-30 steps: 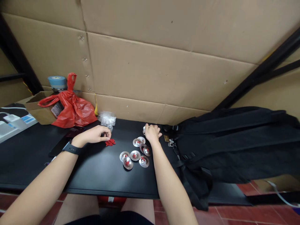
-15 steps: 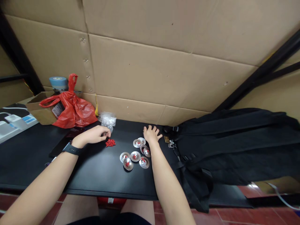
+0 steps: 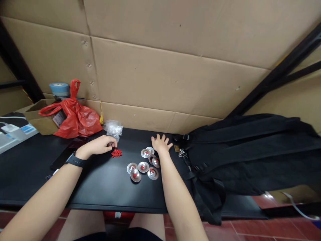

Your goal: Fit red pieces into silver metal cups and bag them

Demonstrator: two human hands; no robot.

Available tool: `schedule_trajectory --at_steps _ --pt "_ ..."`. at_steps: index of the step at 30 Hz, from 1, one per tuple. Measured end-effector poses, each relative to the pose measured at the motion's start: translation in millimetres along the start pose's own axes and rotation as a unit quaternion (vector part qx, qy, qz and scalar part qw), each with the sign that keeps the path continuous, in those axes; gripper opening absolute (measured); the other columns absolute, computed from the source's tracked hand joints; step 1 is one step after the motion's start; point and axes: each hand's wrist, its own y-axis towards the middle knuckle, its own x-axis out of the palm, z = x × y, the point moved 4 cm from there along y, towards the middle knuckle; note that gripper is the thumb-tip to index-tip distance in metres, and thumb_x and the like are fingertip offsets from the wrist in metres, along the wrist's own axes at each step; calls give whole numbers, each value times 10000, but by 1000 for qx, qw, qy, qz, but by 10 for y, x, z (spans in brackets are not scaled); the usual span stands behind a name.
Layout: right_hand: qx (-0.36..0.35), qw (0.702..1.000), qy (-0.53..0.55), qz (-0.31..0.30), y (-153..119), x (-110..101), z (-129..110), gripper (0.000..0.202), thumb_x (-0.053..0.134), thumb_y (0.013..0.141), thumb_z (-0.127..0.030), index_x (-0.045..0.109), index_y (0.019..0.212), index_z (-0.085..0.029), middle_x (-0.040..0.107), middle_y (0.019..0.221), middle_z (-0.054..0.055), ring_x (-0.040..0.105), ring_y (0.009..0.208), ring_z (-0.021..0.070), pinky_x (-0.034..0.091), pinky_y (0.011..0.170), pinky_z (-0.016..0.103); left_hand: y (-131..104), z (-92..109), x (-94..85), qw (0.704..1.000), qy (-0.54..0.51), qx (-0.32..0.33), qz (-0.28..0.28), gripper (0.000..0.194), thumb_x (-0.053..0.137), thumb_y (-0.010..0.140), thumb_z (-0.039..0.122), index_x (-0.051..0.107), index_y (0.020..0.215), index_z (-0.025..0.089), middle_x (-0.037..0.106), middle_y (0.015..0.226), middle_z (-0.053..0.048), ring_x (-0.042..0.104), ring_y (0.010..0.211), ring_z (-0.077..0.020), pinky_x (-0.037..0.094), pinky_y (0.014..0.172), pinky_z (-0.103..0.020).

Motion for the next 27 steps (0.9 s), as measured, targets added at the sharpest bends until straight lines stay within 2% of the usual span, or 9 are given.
schedule_trajectory --at_steps 3,6,9,17,22,27 --pt "40 999 15 15 19 -10 58 664 189 972 -587 313 1528 -247 210 1608 150 175 1451 401 121 1104 673 -3 10 -11 1000 -1 -2 3 249 510 732 55 693 854 170 693 780 -18 608 686 -133 435 656 -206" --pt "22 999 38 -23 37 14 86 661 131 972 -599 206 1562 -310 134 1644 97 105 1483 389 82 1112 686 -4 10 -7 1000 -1 -1 3 250 512 736 51 694 861 169 699 793 -21 613 694 -133 444 666 -206" --pt "2 999 21 -49 25 17 79 636 157 976 -579 154 1569 -351 60 1661 55 28 1501 376 35 1119 687 2 -3 14 1000 -8 0 2 246 518 736 48 692 859 170 701 789 -21 616 692 -134 447 667 -208" --pt "15 998 -41 -36 -1 -33 7 628 184 981 -552 172 1571 -338 -21 1665 41 -58 1497 404 -10 1123 681 15 -25 57 1000 -13 9 6 223 529 743 65 696 840 178 696 767 -17 616 679 -134 446 666 -211" --pt "24 996 11 -84 42 19 95 724 154 945 -661 124 1580 -315 -6 1665 44 -5 1503 394 42 1152 633 26 -40 85 1000 -4 9 -3 231 526 747 75 701 853 181 700 780 -22 618 691 -136 448 664 -208" --pt "28 998 -42 -43 35 -10 87 721 174 946 -664 174 1575 -312 -43 1664 42 -64 1495 415 -32 1153 620 31 -63 106 1000 -7 11 2 236 525 739 78 704 850 185 701 781 -17 618 689 -132 446 659 -203"
